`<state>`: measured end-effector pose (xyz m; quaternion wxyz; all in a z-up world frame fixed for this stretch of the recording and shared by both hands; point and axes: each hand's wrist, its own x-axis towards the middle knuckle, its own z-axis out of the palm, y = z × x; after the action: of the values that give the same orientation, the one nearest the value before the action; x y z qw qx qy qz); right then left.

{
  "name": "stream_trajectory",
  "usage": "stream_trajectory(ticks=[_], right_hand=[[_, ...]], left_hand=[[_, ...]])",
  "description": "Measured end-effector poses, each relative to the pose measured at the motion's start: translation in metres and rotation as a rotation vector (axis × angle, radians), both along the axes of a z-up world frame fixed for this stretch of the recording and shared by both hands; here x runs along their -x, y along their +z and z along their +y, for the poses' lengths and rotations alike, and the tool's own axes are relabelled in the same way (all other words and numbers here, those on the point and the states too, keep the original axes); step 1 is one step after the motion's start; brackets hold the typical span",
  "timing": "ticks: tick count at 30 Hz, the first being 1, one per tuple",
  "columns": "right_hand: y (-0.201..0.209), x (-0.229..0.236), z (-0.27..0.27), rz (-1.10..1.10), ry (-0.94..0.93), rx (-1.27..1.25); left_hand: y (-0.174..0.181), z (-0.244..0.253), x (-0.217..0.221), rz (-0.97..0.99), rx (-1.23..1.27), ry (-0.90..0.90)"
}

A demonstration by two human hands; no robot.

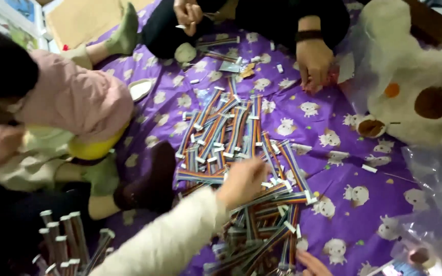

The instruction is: Assembling electronic ribbon cables by manually attaching white plastic connectors to the ends of the wires.

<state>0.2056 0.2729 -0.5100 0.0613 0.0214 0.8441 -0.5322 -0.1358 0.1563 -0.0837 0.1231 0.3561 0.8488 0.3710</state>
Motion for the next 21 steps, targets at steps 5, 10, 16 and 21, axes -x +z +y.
stream_trajectory(ticks=[5, 10, 16, 21], right_hand=[[0.211, 0.028, -0.043, 0.083, -0.761, 0.501], [0.247, 0.012, -0.068, -0.218, -0.665, 0.852], [0.300, -0.012, -0.070, -0.333, -0.671, 1.160], [0.138, -0.060, 0.032, -0.173, -0.345, 0.868]], left_hand=[[0.023, -0.072, -0.125, -0.283, -0.023, -0.094], [0.060, -0.104, -0.182, -0.024, -0.121, -0.253], [0.065, -0.134, -0.149, 0.216, -0.138, -0.214], [0.098, -0.172, -0.009, 0.240, -0.072, 0.041]])
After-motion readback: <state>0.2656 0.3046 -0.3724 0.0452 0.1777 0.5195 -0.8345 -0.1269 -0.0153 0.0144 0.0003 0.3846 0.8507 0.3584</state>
